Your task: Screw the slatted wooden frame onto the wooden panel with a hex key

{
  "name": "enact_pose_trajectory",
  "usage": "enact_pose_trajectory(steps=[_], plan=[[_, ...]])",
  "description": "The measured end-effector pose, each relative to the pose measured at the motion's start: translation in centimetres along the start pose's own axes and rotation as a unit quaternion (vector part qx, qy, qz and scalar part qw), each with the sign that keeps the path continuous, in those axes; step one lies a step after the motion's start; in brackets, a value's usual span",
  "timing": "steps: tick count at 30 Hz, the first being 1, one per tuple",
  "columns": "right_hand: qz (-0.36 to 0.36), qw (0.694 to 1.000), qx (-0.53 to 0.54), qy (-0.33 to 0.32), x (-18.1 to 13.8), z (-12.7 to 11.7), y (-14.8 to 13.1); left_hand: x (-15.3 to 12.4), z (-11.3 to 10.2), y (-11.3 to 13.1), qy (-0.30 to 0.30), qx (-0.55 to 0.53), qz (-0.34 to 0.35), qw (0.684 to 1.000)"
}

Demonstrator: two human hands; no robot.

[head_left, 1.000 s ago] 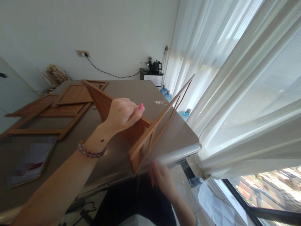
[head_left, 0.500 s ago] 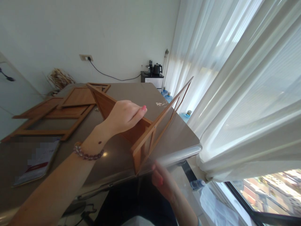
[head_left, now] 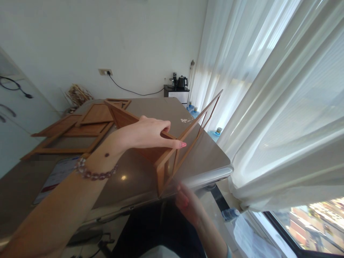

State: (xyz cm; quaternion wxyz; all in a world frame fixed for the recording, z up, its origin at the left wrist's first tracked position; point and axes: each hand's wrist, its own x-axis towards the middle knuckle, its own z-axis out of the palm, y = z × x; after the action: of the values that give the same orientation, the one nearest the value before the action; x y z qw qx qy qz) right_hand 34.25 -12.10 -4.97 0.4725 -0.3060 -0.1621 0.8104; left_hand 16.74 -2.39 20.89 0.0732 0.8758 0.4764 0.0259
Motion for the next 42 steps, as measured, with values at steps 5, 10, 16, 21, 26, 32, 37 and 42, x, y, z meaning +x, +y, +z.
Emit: enact_pose_trajectory(steps=[5,10,16,21,26,32,37,42], plan=[[0.006,1.000,-0.007,0.004,0.3,-0.2,0.0,0.0,-0.1,0.1,-0.004,0.000,-0.011,1.000],[-0.007,1.000,-0.023,0.014,0.8,-0.6,0.4,0.1,0.1,0.4,0.001,0.004,-0.016,1.000],[-0.026,0.999,-0.045,0.015,0.5,-0.3,0.5,0.1,1.2,-0.1,0.063,-0.008,0.047,0.997],[-0.035,0.997,-0.072,0.018,0.5,0.2,0.5,0.4,2.0,-0.8,0.107,-0.037,0.138,0.984],[-0.053,0.991,-0.119,0.032,0.7,0.4,0.7,1.0,2.1,-1.1,0.099,-0.036,0.195,0.975],[-0.092,0.965,-0.238,0.062,0.8,0.1,1.4,1.4,2.6,-1.2,0.119,-0.073,0.212,0.967],[-0.137,0.904,-0.393,0.104,1.2,-0.3,2.1,1.5,2.9,-1.0,0.133,-0.078,0.218,0.964],[-0.208,0.793,-0.554,0.145,0.4,-0.7,2.3,1.5,2.7,-0.9,0.131,-0.081,0.220,0.963]])
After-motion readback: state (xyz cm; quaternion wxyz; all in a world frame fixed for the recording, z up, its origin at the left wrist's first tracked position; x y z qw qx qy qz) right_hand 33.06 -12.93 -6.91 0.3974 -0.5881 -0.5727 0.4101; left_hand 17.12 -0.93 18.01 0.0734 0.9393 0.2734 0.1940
